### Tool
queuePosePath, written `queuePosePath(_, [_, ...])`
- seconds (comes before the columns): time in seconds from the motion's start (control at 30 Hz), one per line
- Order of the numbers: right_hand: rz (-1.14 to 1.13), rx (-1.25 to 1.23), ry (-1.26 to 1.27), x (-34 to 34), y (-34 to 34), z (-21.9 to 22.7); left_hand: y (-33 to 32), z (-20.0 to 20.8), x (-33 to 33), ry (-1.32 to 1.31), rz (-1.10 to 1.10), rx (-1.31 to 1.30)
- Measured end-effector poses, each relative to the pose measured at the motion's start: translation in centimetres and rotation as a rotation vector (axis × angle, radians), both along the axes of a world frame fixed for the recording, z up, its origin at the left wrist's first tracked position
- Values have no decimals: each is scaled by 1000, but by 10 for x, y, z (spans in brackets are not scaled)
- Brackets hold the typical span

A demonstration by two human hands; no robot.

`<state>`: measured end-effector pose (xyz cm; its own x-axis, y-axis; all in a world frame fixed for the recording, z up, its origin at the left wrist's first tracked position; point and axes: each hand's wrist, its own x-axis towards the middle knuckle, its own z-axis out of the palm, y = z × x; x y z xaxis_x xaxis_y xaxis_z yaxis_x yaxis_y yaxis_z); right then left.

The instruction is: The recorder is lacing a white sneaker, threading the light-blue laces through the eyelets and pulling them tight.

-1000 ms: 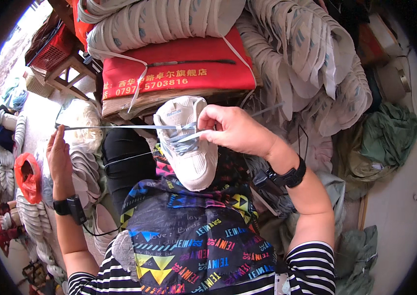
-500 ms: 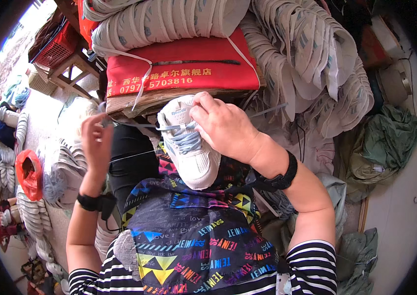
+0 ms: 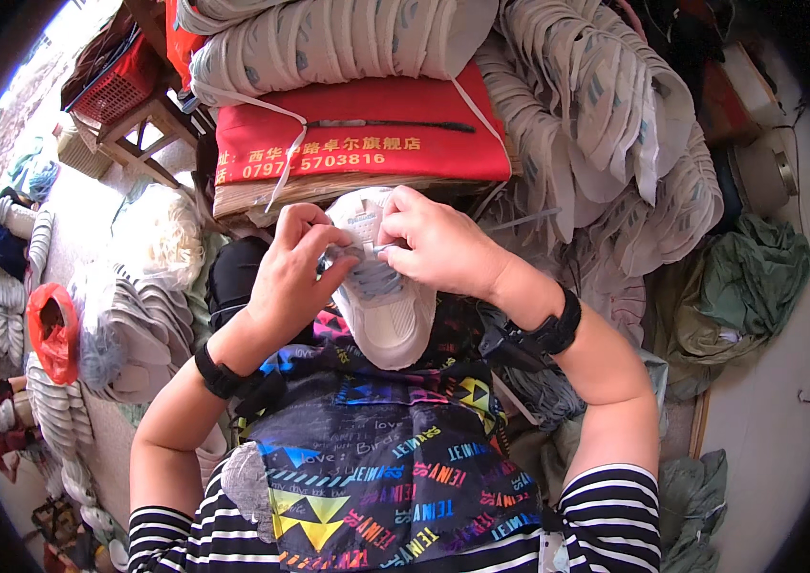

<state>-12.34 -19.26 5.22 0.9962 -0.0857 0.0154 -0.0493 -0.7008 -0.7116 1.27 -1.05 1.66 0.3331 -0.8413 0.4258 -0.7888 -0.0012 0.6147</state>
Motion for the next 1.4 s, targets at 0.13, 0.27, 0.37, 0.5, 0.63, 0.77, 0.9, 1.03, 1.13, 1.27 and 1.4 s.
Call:
queuePosePath(0.13, [-84,-338,-47,2,6,4,-6,0,0,-58,-35,5])
queuePosePath(0.27, [-73,-387,-50,1,6,-1,-2,6,-11,97,27,114])
queuePosePath(0.37, [-74,-434,-46,3,8,-5,-2,6,-10,297,17,260])
queuePosePath(0.5, [-59,-453,29,7,10,-2,-1,3,5,1291,-19,153])
queuePosePath(0.63, [-56,-342,13,5,6,-2,0,-2,22,1525,43,129])
queuePosePath(0.77, [-29,-142,30,3,-9,-6,-1,0,16,963,165,29])
queuePosePath(0.9, [-26,175,54,7,-17,-5,5,-3,4,6,85,-116])
queuePosePath(1.03, [-235,433,214,10,-6,19,1,0,-10,-124,36,-1])
queuePosePath(1.13, [-168,195,6,6,0,28,-4,3,-16,-154,86,71])
queuePosePath(1.27, [-188,215,57,2,5,37,-9,2,-11,-2,24,126])
queuePosePath(1.4, [-258,354,238,1,8,32,-13,6,14,217,-212,202])
